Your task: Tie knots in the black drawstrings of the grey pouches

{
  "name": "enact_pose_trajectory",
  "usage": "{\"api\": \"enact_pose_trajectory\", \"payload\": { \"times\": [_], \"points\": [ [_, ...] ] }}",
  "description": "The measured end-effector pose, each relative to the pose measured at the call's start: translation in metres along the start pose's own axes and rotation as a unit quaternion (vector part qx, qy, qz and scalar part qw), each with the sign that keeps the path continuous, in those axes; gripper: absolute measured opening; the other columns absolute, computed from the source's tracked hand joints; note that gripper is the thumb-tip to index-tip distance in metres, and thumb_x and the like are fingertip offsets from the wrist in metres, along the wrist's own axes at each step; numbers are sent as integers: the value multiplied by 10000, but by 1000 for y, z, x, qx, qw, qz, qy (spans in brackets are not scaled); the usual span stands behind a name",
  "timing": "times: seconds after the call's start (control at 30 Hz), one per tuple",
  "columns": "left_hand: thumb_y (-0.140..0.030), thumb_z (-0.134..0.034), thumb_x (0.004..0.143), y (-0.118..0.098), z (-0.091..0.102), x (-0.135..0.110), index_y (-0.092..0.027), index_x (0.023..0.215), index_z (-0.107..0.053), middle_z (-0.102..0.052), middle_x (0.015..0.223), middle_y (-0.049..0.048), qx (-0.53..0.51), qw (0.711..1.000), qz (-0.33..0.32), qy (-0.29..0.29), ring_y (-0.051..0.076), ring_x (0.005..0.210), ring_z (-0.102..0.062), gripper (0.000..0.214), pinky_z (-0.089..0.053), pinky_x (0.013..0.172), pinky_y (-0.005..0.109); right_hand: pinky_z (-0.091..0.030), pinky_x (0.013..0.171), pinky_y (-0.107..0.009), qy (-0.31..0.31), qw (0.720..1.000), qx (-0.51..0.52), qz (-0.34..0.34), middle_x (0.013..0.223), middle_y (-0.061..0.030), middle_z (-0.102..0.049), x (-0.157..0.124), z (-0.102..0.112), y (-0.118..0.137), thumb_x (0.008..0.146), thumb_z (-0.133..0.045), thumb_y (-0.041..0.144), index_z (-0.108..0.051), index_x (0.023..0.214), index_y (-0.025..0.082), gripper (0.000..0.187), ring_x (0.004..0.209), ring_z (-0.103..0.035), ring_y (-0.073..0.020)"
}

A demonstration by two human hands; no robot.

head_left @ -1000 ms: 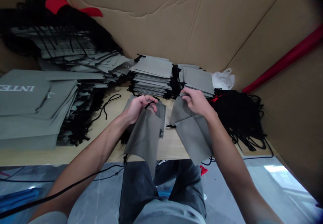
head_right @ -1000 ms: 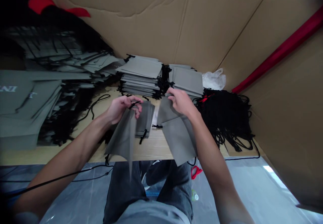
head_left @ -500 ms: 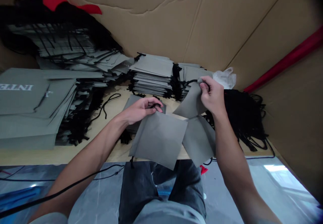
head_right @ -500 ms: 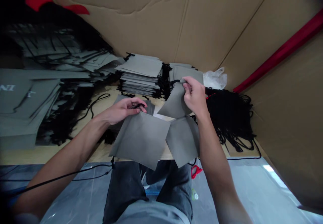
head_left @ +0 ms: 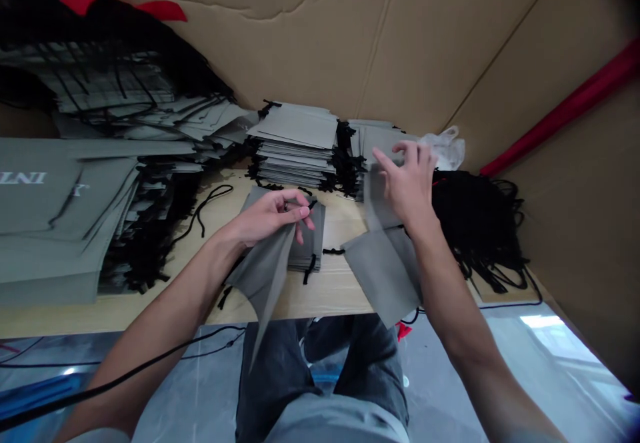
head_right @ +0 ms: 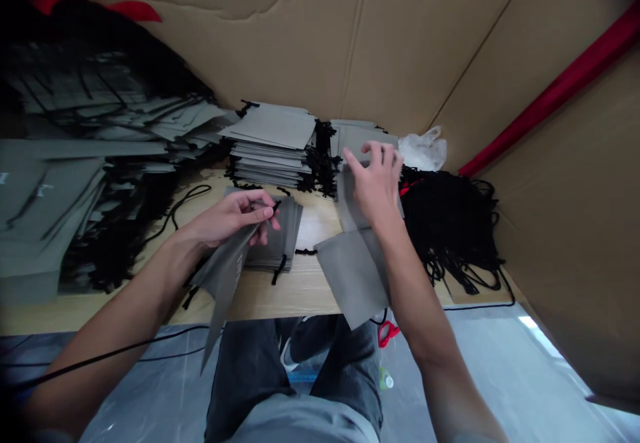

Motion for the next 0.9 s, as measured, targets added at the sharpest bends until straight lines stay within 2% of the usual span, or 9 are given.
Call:
{"api": "enact_pose_trajectory", "payload": {
  "times": [0.07,0.1,0.2,0.23,0.3,0.4,0.57,0.8,0.9],
  "points": [
    [-496,-936,799,-2,1,0,-169,906,-660,-773,829,36,2,999,-5,-44,166,575,-712,442,-518,547,261,-484,1040,-508,37,995,84,34,1313,-173,-649,-3,-2,16,991,-507,130,-713,1354,224,428,1218,-586,-354],
    [-491,-962,762,-2,1,1,-163,889,-684,-758,794,25,1,998,-4,-64,158,566,-697,448,-524,560,267,-504,991,-437,99,982,142,77,1227,-151,-684,-7,-4,25,986,-517,137,-741,1266,209,366,1130,-631,-311],
    [-477,-994,703,2,3,4,-154,882,-729,-758,767,30,-4,995,11,-99,154,559,-671,455,-520,582,286,-491,835,-333,374,885,229,157,1010,-86,-739,-23,-18,48,907,-720,237,-764,1029,199,135,919,-662,-246],
    [-472,-990,704,4,3,5,-149,890,-743,-769,785,41,-1,995,12,-104,156,570,-673,448,-516,594,289,-478,810,-327,425,864,217,163,991,-87,-734,-27,-23,52,860,-796,272,-755,979,196,146,918,-652,-252],
    [-468,-971,724,7,4,7,-135,903,-772,-790,817,65,16,993,5,-117,160,611,-687,427,-509,637,291,-457,807,-318,466,844,201,173,973,-95,-718,-32,-30,57,821,-831,230,-717,868,191,130,953,-635,-260],
    [-477,-932,769,11,3,7,-122,942,-798,-805,827,83,55,988,-22,-140,161,654,-693,417,-500,684,286,-436,794,-303,463,834,242,179,906,-74,-707,-30,-27,55,904,-700,147,-645,832,193,102,895,-617,-221],
    [-458,-882,840,8,-3,5,-157,1050,-734,-802,806,58,83,988,-68,-114,166,633,-712,396,-513,674,277,-403,683,-277,405,822,389,91,809,-3,-671,-22,-7,46,1026,-584,239,-559,932,210,101,717,-546,-156],
    [-418,-841,869,8,-8,5,-144,996,-760,-794,816,59,127,978,-93,-139,161,629,-713,313,-535,663,277,-534,861,-332,328,815,477,36,1046,-67,-821,-25,-4,56,1024,-692,363,-677,1218,214,245,984,-765,-225],
    [-409,-841,858,11,-9,7,-141,1033,-743,-784,795,46,128,976,-83,-155,151,604,-694,336,-524,647,274,-563,914,-349,314,808,498,18,1085,-79,-831,-27,-6,62,1009,-709,340,-717,1196,205,231,1038,-788,-237]
  ]
}}
Point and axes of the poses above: each hand's wrist, its own x-axis towards the middle knuckle, its own z-axis out of the back of the hand, y = z × x, the point moved 1 cm from there along x, towards the middle knuckle
